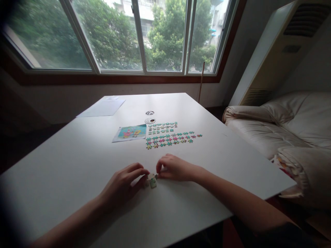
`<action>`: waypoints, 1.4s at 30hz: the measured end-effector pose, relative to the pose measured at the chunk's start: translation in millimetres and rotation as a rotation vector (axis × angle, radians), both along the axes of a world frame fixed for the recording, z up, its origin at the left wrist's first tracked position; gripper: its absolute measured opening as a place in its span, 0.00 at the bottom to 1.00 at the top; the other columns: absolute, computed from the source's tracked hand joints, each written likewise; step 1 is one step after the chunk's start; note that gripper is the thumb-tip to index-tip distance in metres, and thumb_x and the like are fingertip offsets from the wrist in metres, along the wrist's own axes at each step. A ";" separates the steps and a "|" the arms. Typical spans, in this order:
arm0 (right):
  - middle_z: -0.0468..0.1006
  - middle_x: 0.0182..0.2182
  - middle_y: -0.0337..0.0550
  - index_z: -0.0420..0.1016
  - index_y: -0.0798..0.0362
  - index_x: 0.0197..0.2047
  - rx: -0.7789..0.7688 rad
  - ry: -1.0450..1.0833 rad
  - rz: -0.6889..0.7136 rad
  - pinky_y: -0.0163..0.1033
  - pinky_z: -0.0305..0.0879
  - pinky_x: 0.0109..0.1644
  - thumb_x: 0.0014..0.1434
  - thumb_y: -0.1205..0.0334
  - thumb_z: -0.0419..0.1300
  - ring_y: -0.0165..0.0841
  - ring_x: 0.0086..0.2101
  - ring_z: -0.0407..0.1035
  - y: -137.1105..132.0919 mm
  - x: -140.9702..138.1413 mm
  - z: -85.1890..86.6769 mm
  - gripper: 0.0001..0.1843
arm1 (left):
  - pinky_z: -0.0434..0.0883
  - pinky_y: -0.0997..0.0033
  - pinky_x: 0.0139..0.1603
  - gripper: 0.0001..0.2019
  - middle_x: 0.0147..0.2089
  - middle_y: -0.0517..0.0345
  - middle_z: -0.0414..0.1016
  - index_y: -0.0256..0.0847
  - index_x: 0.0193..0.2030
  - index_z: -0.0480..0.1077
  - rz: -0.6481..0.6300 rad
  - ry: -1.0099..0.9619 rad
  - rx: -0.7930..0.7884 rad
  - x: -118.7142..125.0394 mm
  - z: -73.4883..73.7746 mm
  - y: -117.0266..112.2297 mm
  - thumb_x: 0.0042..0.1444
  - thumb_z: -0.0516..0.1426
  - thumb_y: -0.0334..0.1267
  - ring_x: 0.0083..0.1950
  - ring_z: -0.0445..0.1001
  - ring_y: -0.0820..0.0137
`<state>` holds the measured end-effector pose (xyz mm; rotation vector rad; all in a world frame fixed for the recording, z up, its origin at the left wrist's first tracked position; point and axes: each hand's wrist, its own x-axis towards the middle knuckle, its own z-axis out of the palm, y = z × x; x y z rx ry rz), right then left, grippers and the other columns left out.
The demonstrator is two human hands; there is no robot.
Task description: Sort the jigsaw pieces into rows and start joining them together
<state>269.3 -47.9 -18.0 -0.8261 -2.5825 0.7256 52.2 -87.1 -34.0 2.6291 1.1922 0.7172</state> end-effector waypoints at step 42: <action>0.73 0.32 0.41 0.70 0.51 0.43 0.244 0.401 -0.239 0.32 0.63 0.31 0.51 0.55 0.60 0.24 0.24 0.62 -6.0 -17.9 -6.0 0.16 | 0.64 0.76 0.28 0.11 0.27 0.57 0.71 0.36 0.30 0.71 0.133 -0.557 -0.475 1.7 10.2 10.6 0.53 0.54 0.43 0.29 0.67 0.72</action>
